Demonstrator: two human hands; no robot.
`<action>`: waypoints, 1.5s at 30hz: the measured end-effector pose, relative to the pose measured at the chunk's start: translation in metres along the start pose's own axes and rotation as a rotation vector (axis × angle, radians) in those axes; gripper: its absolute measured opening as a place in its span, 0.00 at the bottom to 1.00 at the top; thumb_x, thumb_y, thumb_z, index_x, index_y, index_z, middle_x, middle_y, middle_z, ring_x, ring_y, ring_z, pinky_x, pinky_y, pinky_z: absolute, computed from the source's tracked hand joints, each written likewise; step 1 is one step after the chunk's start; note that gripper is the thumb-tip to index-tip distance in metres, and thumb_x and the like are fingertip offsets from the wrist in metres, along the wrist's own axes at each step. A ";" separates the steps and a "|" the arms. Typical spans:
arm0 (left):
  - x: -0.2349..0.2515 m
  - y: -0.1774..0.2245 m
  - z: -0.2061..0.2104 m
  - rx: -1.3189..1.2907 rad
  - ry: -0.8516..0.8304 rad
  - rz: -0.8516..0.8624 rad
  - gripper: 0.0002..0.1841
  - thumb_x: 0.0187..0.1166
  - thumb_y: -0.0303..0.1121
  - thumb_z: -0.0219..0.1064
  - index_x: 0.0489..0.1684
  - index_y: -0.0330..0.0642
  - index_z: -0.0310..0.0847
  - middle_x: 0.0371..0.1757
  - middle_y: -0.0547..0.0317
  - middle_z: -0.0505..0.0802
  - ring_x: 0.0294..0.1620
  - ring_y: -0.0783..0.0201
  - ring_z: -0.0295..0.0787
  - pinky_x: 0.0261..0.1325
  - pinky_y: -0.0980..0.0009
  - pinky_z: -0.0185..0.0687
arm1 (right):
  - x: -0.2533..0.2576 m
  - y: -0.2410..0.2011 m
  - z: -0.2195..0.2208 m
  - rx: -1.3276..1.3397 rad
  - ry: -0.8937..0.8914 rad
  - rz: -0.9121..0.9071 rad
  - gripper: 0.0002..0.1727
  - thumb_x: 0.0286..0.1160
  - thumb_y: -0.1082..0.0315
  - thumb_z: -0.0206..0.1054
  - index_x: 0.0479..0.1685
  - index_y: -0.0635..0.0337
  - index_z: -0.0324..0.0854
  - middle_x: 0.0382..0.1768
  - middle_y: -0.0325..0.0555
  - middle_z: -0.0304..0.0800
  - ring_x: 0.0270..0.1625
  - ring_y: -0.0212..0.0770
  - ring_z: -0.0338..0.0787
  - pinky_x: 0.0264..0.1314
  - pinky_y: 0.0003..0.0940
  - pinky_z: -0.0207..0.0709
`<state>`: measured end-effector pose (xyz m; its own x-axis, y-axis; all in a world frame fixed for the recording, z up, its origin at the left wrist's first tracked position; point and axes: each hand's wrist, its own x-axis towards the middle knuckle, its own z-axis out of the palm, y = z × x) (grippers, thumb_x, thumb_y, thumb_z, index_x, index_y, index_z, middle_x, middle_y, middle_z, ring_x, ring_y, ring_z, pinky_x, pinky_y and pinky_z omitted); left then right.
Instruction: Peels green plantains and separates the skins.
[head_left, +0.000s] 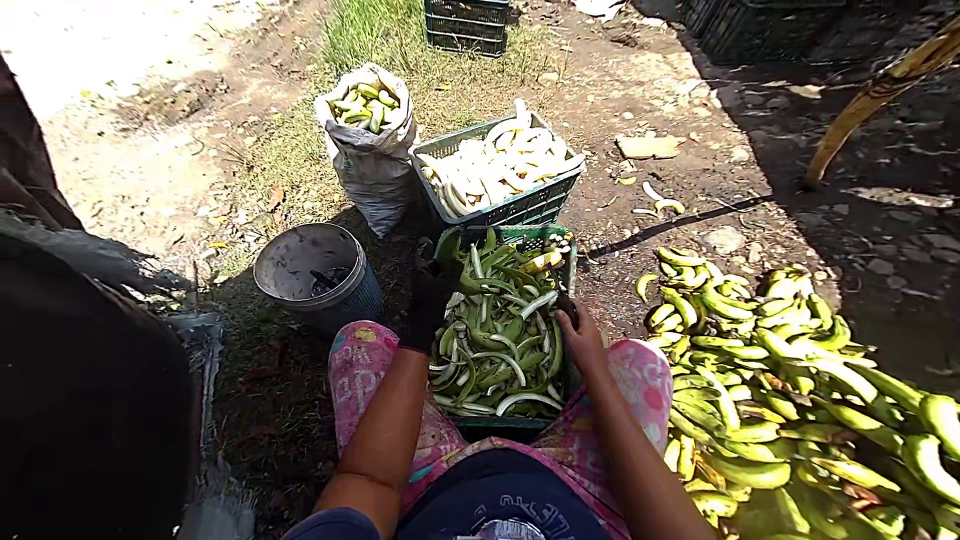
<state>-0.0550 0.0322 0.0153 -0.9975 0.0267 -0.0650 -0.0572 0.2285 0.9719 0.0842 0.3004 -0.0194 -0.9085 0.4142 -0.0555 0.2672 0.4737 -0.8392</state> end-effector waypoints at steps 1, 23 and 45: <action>-0.002 0.000 -0.004 -0.048 -0.047 -0.001 0.35 0.77 0.59 0.69 0.83 0.59 0.66 0.57 0.51 0.90 0.46 0.56 0.88 0.45 0.51 0.86 | -0.014 -0.005 0.013 0.038 -0.003 -0.051 0.32 0.88 0.46 0.55 0.78 0.62 0.74 0.66 0.58 0.87 0.67 0.49 0.87 0.73 0.51 0.78; -0.034 0.008 0.001 -0.624 -0.315 0.161 0.25 0.80 0.58 0.65 0.72 0.60 0.75 0.55 0.64 0.91 0.45 0.70 0.88 0.42 0.70 0.87 | -0.053 -0.011 0.083 0.104 -0.583 0.339 0.29 0.91 0.40 0.49 0.66 0.54 0.80 0.29 0.44 0.82 0.26 0.40 0.81 0.33 0.41 0.79; -0.054 -0.006 0.024 -0.496 -0.182 -0.087 0.24 0.93 0.53 0.43 0.68 0.50 0.78 0.47 0.61 0.90 0.40 0.72 0.86 0.42 0.70 0.86 | -0.006 -0.076 0.021 -0.248 -0.145 -0.310 0.31 0.85 0.35 0.54 0.74 0.44 0.83 0.52 0.55 0.90 0.54 0.56 0.90 0.56 0.64 0.81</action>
<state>0.0001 0.0528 0.0074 -0.9675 0.2066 -0.1459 -0.1961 -0.2484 0.9486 0.0627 0.2452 0.0336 -0.9891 0.1176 0.0890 0.0272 0.7387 -0.6735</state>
